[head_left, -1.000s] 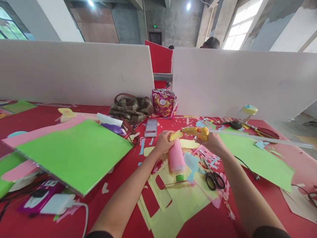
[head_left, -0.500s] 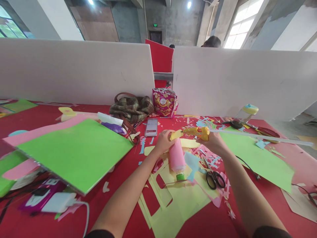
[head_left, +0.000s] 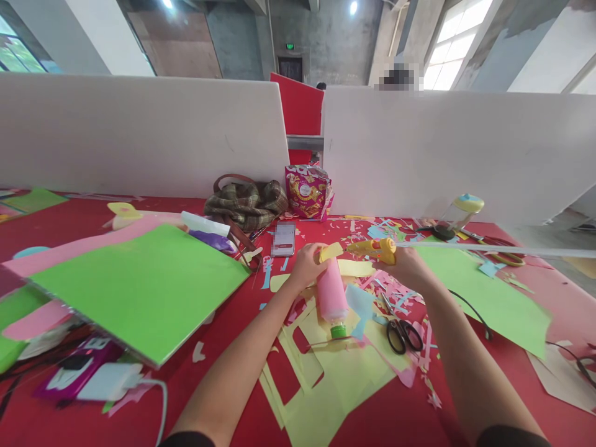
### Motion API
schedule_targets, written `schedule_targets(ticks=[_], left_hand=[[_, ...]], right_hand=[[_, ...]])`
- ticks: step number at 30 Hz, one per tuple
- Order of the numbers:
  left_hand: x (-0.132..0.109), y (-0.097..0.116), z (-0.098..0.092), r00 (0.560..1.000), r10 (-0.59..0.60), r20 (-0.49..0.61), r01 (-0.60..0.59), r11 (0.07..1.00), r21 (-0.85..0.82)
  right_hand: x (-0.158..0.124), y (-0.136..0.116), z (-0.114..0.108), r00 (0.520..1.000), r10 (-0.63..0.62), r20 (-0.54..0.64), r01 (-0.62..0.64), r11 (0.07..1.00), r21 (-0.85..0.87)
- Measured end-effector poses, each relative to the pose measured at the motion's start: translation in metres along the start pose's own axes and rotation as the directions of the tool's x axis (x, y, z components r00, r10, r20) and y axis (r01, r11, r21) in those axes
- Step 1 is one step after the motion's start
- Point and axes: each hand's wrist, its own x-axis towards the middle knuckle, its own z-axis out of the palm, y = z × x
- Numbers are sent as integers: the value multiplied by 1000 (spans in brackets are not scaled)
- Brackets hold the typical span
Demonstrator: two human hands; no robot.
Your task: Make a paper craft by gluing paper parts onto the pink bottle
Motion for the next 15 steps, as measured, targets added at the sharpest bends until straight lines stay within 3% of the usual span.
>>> schedule_targets(ticks=[7,15], left_hand=[[-2,-5,1,1000,-2,2,2,999,-42],[-5,-8,-1,1000,16,-14,-18,993,-117]], right_hand=[[11,23,11,987,107,-117,-106,994,17],[20,46,56,989,138,-51,-138,990,12]])
